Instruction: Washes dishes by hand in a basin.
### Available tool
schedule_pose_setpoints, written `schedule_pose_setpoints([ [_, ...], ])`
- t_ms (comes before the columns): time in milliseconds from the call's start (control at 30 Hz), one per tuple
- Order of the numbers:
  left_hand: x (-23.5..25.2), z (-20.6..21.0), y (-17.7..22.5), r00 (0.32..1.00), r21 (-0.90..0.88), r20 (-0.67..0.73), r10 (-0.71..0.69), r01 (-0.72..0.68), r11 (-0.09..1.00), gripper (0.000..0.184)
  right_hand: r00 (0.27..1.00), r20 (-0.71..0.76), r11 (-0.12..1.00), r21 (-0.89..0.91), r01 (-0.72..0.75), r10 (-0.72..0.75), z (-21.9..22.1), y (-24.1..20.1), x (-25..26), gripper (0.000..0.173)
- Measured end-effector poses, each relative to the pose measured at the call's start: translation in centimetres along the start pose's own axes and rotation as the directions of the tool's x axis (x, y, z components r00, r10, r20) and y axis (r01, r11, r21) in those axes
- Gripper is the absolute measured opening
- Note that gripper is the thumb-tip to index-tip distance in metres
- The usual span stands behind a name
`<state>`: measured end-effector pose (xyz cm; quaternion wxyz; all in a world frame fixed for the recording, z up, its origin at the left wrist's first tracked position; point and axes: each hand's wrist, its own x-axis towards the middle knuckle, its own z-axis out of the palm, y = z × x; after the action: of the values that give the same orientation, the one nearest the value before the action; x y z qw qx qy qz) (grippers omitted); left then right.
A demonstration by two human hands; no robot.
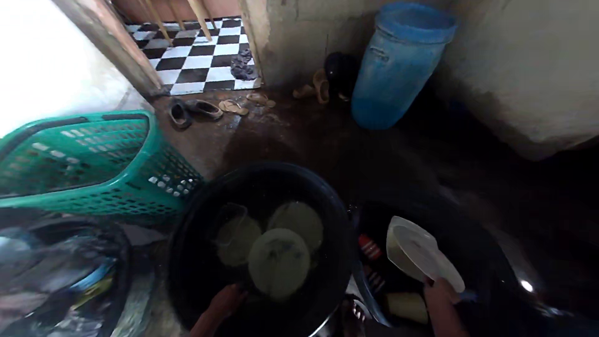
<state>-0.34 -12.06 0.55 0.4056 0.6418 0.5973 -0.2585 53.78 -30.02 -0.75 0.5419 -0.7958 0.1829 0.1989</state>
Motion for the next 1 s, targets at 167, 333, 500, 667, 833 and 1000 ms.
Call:
schedule_pose_setpoints([
  [167,-0.7,-0.1,1.7,0.999,0.013,0.028,0.031,-0.032,0.999,0.047,0.997,0.074,0.995,0.098,-0.011,0.004,1.4,2.4,-0.3,0.053],
  [333,-0.2,0.1,1.7,0.999,0.003,0.041,0.007,-0.007,1.0,0.049,0.969,0.24,0.992,-0.124,-0.035,0.064,1.4,3.7,0.7,0.042],
  [500,0.0,0.4,1.0,0.999,-0.04,0.032,-0.006,0.008,0.999,0.049,0.894,0.417,0.887,-0.458,0.05,0.165,2.1,3.8,1.9,0.027],
  [667,0.7,1.0,0.1,0.999,-0.044,0.039,0.032,-0.031,0.999,0.048,0.719,0.693,0.695,-0.491,0.526,-0.054,7.9,-6.3,-5.2,0.032],
  [833,1.1,0.6,-0.3,0.999,-0.034,0.022,0.049,-0.048,0.998,0.046,0.177,0.96,0.005,-0.182,0.983,0.217,16.3,-13.2,-18.8,0.036],
  [1000,2.3,0.6,-0.3,0.999,-0.097,0.022,0.038,-0.035,0.995,0.048,0.156,0.887,-0.353,0.008,0.936,0.434,24.9,-7.4,-25.3,0.035],
])
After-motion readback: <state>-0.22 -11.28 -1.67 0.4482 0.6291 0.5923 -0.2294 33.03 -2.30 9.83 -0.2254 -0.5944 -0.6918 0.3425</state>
